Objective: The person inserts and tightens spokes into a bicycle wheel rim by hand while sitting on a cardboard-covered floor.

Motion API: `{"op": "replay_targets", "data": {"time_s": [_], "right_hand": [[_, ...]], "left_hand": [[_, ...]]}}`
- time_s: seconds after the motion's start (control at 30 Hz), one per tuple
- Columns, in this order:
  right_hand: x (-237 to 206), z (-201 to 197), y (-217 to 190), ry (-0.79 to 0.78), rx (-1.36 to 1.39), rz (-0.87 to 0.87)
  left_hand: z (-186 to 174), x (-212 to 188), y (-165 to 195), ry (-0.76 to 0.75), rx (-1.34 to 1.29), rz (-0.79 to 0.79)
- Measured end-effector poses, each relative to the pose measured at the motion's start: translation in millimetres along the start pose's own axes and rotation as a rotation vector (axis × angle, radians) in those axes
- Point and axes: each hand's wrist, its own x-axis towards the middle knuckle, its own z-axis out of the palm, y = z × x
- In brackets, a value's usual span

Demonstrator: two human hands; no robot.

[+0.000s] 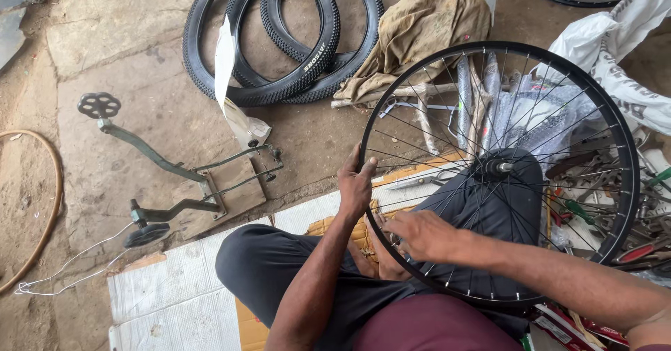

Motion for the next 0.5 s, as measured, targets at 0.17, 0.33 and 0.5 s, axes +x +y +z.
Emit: {"op": "replay_targets", "data": {"time_s": [0.17,0.33,0.5], "right_hand": [[0,-7,-7,0.070,-0.037,-0.083],[10,5,1,0.153,-0.132,-0.197],[7,13,4,0.150,-0.421,-0.464]], "left_hand": [[-1,-1,4,0.022,0.044,-0.061],[-1,-2,6,-0.008,0.005,-0.022],[1,0,9,-0.010,-0.014,-0.055]]}}
